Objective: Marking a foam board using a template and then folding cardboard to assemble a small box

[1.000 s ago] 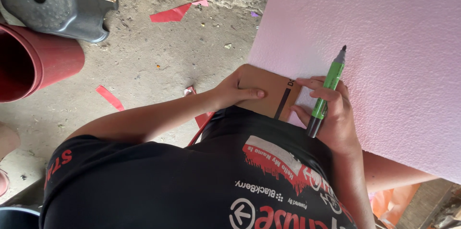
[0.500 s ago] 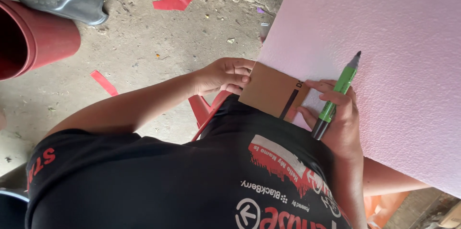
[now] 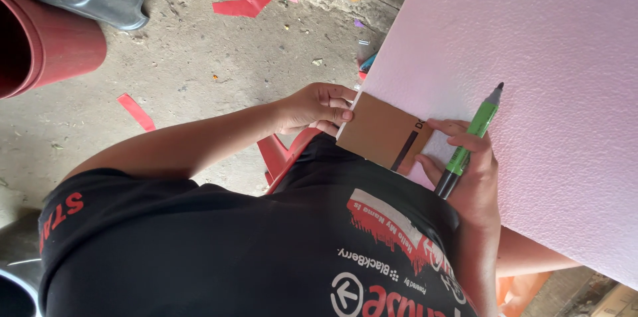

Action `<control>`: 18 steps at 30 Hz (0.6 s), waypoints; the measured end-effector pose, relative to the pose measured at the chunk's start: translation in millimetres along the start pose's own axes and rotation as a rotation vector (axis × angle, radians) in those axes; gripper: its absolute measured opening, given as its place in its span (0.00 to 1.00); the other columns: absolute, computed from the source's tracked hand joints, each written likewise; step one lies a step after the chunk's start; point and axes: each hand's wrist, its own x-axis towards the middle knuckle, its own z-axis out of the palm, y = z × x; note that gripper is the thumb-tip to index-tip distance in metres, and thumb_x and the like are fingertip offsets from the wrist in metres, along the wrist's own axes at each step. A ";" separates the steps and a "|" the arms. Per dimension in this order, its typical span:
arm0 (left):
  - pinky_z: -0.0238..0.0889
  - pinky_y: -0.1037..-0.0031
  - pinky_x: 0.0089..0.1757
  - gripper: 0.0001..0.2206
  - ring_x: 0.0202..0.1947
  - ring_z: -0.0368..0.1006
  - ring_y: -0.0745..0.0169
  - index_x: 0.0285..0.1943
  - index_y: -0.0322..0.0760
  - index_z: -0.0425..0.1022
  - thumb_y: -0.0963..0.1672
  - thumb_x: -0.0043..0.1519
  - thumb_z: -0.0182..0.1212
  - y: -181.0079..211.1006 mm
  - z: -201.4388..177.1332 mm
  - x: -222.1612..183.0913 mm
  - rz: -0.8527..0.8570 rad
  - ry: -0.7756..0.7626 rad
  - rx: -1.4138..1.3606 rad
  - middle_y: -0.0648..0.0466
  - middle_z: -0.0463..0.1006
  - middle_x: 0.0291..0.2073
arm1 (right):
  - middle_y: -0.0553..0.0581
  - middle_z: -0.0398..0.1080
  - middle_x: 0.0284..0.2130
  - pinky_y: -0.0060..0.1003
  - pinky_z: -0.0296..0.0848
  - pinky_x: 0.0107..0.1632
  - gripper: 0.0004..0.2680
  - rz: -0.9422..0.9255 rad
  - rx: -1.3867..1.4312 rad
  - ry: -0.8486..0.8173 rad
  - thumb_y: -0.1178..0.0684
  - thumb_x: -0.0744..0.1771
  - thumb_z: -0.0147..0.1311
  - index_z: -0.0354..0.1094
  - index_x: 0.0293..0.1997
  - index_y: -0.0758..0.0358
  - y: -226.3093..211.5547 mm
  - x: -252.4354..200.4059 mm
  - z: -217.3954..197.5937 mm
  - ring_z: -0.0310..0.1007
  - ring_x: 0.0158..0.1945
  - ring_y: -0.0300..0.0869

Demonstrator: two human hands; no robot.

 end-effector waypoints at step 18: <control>0.81 0.66 0.38 0.20 0.40 0.84 0.57 0.61 0.40 0.73 0.40 0.60 0.69 -5.8 -5.7 5.5 -0.068 -0.017 -0.114 0.54 0.84 0.41 | 0.65 0.75 0.51 0.50 0.71 0.56 0.19 -0.015 -0.027 0.027 0.59 0.62 0.72 0.56 0.46 0.62 7.1 0.5 0.3 0.74 0.52 0.59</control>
